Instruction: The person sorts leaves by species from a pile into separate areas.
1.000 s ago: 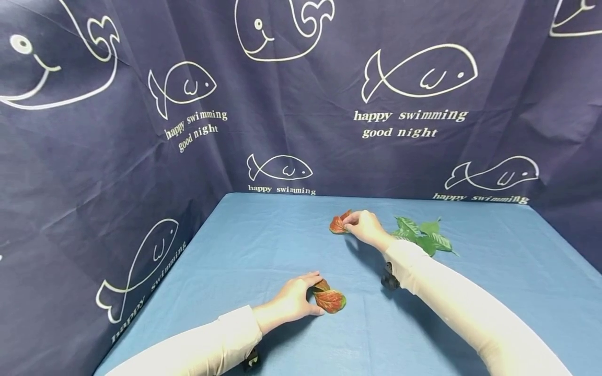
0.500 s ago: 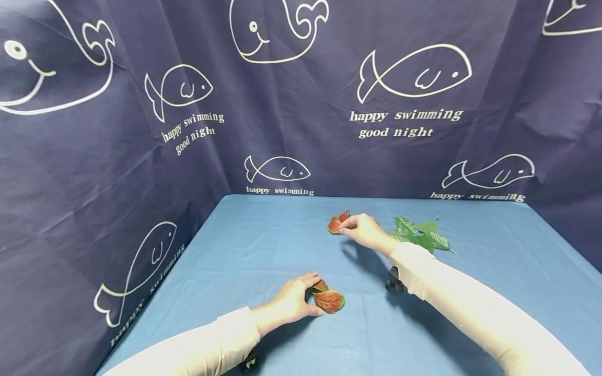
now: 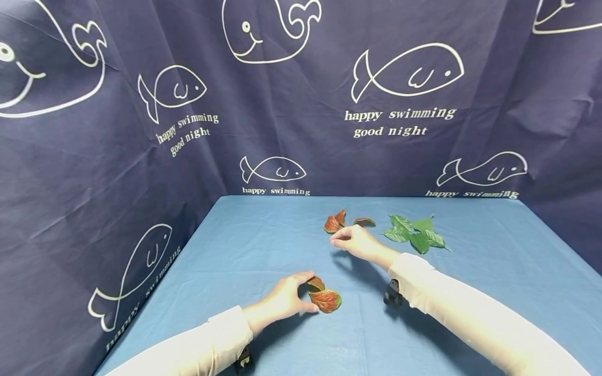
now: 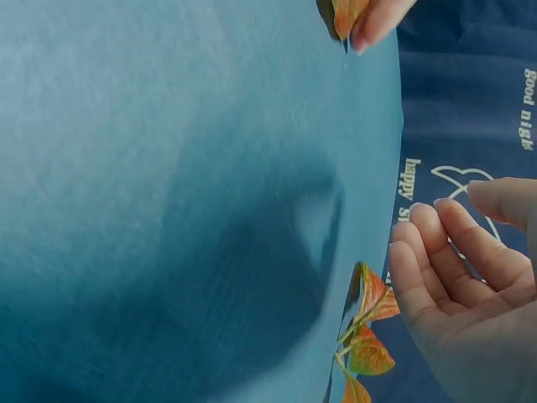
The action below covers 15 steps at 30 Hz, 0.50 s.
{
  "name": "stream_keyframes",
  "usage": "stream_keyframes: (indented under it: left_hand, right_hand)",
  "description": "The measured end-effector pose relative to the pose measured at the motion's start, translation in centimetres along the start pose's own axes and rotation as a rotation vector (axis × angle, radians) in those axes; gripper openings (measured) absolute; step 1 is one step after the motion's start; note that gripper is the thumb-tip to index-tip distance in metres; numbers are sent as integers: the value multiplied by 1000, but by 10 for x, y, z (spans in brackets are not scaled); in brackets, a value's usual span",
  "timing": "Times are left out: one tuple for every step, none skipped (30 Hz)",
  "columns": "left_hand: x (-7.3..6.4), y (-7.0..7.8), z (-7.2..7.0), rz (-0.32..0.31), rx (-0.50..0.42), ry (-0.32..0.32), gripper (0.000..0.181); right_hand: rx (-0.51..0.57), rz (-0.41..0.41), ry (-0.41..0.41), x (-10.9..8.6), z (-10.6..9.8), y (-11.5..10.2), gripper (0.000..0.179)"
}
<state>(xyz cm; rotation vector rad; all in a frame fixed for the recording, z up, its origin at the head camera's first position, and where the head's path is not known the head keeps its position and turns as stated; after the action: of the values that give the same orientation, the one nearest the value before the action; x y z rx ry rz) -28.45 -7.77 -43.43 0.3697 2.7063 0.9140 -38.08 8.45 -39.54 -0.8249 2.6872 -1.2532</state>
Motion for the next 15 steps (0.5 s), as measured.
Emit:
stream_keyframes:
  left_hand:
    - [0, -1, -1, -1, -5, 1, 76]
    - [1, -1, -2, 1, -9, 4, 74]
    - [1, 0, -3, 4, -22, 3, 72]
    - [1, -1, -4, 4, -32, 1, 70]
    - [2, -1, -4, 1, -45, -3, 68]
    - [2, -1, -6, 2, -53, -1, 65]
    - [3, -2, -7, -1, -59, 2, 63]
    - [3, -2, -9, 0, -63, 11, 61]
    - [4, -2, -11, -3, -68, 19, 59]
    - [6, -3, -13, -4, -70, 37, 57]
    - [6, -3, -16, -3, -71, 62, 55]
    - [7, -3, -19, -2, -81, 91, 53]
    - [7, -4, -21, -10, -90, 119, 50]
    - [7, -4, -24, -14, -103, 146, 48]
    - [7, -5, -26, -25, -112, 171, 45]
  right_hand:
    - [10, -6, -5, -1, 1, -1, 26]
    - [20, -9, -11, -3, 2, -1, 27]
    - [28, -15, -16, -4, 4, -2, 27]
    - [35, -21, -21, -5, 5, -3, 27]
    - [44, -27, -28, -6, 5, -3, 28]
    - [51, -35, -33, -8, 6, -4, 28]
    - [58, -42, -38, -9, 6, -5, 28]
    - [60, -54, -42, -11, 6, -6, 28]
    - [61, -62, -43, -12, 6, -7, 28]
    - [62, -73, -48, -14, 6, -8, 28]
    - [61, -86, -53, -15, 7, -9, 28]
    - [59, -100, -59, -16, 7, -10, 29]
    - [61, -112, -66, -18, 8, -12, 29]
    - [62, -127, -74, -20, 10, -14, 29]
    - [71, -138, -83, -22, 12, -16, 29]
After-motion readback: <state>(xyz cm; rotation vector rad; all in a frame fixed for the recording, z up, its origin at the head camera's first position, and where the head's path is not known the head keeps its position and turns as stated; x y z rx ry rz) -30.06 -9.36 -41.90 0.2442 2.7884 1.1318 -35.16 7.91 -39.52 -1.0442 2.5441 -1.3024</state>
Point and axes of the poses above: each hand's wrist, its own x-axis towards the middle knuckle, its own z-axis out of the palm, y = z × x, the point moved 8 cm from there along x, towards the middle knuckle, and after that the axes turned 9 degrees about -z, right-handed, at the moved point
